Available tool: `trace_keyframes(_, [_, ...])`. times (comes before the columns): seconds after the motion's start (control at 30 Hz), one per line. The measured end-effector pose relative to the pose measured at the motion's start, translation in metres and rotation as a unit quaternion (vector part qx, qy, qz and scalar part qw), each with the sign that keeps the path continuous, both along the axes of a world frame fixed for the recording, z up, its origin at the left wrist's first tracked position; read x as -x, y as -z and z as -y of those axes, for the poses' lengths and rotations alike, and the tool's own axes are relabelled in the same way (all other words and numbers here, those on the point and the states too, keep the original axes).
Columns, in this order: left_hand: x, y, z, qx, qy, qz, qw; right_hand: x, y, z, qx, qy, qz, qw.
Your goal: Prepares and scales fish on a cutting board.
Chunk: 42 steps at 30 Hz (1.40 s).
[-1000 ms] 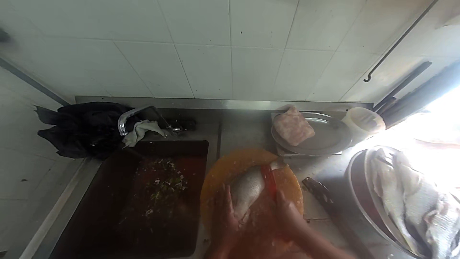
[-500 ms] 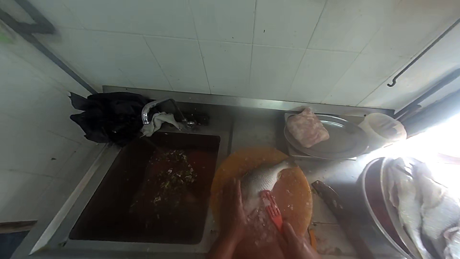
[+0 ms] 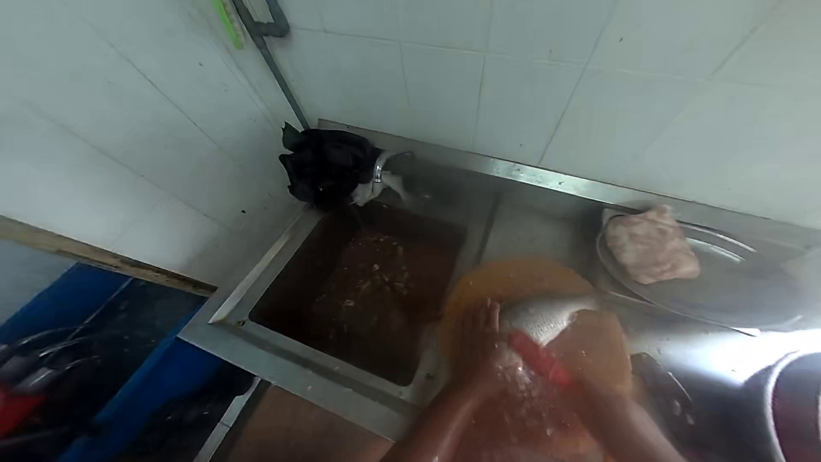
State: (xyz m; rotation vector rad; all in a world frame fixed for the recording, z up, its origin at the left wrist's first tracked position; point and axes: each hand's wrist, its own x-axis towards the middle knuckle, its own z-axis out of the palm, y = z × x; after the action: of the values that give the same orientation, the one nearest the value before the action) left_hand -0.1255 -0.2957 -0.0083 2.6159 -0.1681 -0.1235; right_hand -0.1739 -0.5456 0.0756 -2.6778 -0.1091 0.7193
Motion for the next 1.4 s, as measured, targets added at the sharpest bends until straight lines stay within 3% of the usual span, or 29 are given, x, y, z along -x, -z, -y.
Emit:
trace_keyframes(0.07, [0.004,-0.008,0.002,-0.004,-0.024,-0.008,1.000,-0.045,0.010,0.008,0.026,0.088,0.049,0.995])
trace_keyframes(0.13, [0.016,-0.006,0.011,-0.023,-0.009,0.050,0.998,-0.063,0.008,-0.002,0.101,0.156,0.011,0.982])
trace_keyframes(0.23, [0.025,0.016,0.014,-0.072,0.003,0.212,0.975,-0.009,0.000,-0.042,0.104,0.132,-0.018,0.986])
trace_keyframes(0.3, [0.020,0.017,0.010,-0.105,0.008,0.244,0.964,0.020,-0.017,-0.048,0.076,0.095,-0.025,0.992])
trace_keyframes(0.37, [0.013,0.016,0.008,-0.139,0.014,0.248,0.959,0.006,-0.027,-0.030,0.070,0.086,-0.015,0.994])
trace_keyframes(0.5, [0.006,-0.019,0.016,-0.156,0.027,0.090,0.983,-0.047,-0.024,-0.019,0.128,0.142,-0.045,0.981])
trace_keyframes(0.6, [-0.004,-0.025,0.014,-0.163,0.031,0.063,0.984,-0.004,-0.044,-0.052,0.106,0.107,-0.079,0.985])
trace_keyframes(0.7, [-0.010,-0.028,0.015,-0.166,0.038,0.025,0.985,0.008,-0.060,-0.032,0.041,0.087,-0.070,0.993])
trace_keyframes(0.83, [-0.017,-0.029,0.024,-0.146,0.033,0.039,0.988,-0.052,-0.013,0.018,0.060,0.194,-0.016,0.979])
trace_keyframes(0.97, [-0.024,-0.038,0.021,-0.160,0.030,0.007,0.987,-0.013,0.003,-0.004,0.010,0.203,-0.017,0.979])
trace_keyframes(1.1, [-0.027,-0.037,0.018,-0.169,0.051,0.014,0.984,-0.023,0.010,0.047,0.051,0.192,0.002,0.980])
trace_keyframes(1.3, [-0.044,-0.064,-0.014,-0.086,0.066,-0.113,0.988,-0.025,0.024,0.035,0.020,0.174,0.032,0.984])
trace_keyframes(1.4, [-0.035,-0.090,-0.018,-0.071,0.096,-0.239,0.964,-0.028,0.011,0.027,0.011,0.178,0.010,0.984])
